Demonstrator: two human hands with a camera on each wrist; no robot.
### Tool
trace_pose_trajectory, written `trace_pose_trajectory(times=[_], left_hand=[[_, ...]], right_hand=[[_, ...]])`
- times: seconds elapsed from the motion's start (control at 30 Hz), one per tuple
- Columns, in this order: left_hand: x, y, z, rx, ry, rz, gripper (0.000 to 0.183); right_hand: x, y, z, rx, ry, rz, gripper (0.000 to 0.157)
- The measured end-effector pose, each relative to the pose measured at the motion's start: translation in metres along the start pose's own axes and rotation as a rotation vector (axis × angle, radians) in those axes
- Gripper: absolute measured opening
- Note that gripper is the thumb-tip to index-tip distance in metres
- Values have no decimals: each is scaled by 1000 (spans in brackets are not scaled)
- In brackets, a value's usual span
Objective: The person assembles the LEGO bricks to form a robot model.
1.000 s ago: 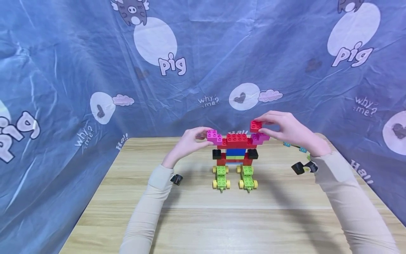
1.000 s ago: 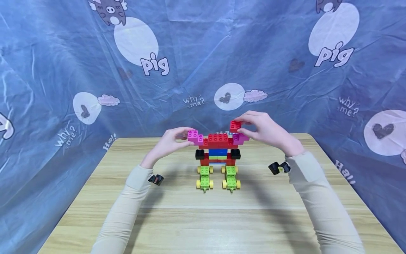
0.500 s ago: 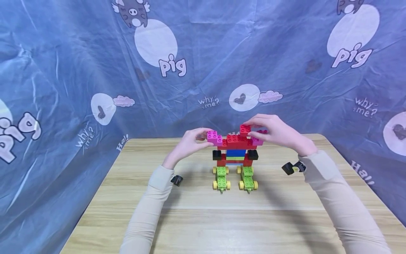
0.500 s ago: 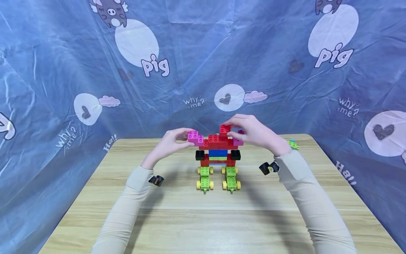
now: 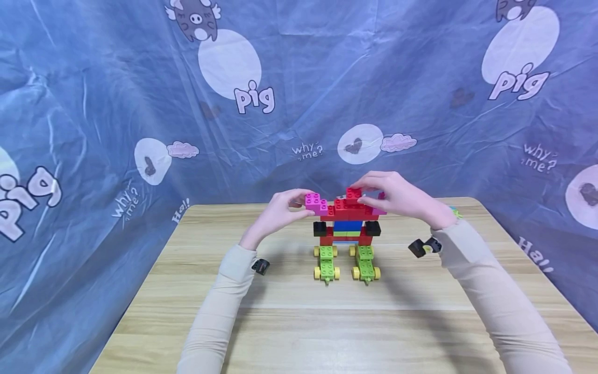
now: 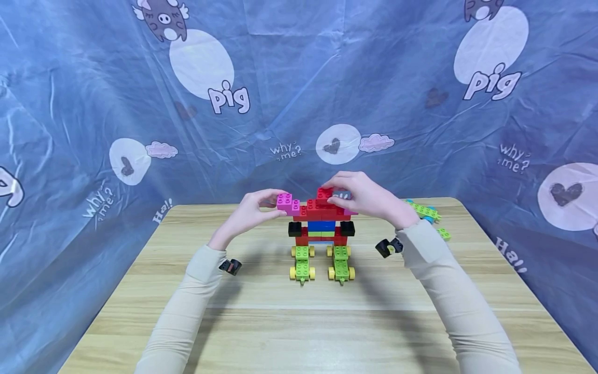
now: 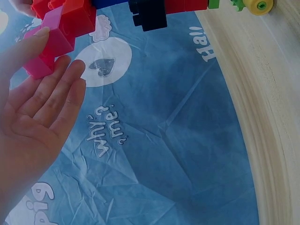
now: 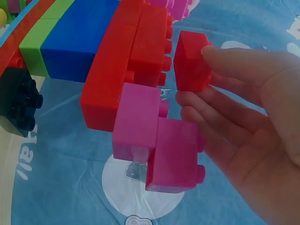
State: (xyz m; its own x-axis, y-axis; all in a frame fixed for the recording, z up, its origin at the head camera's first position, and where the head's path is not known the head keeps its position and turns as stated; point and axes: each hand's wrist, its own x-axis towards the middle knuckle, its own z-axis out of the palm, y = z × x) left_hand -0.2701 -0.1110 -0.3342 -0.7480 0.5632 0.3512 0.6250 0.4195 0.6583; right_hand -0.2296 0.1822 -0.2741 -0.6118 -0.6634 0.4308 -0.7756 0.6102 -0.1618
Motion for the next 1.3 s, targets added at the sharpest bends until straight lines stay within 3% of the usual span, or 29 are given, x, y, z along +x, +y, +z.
trace_pose_trajectory(times=[0.3,1.3], left_hand=[[0,-1,1,-11,-1,-3,42],[2,-3,2,-56,11,2,42]], right_hand=[[2,1,5,13,-20,-24,33],[7,-3,8,35,-74,68,35]])
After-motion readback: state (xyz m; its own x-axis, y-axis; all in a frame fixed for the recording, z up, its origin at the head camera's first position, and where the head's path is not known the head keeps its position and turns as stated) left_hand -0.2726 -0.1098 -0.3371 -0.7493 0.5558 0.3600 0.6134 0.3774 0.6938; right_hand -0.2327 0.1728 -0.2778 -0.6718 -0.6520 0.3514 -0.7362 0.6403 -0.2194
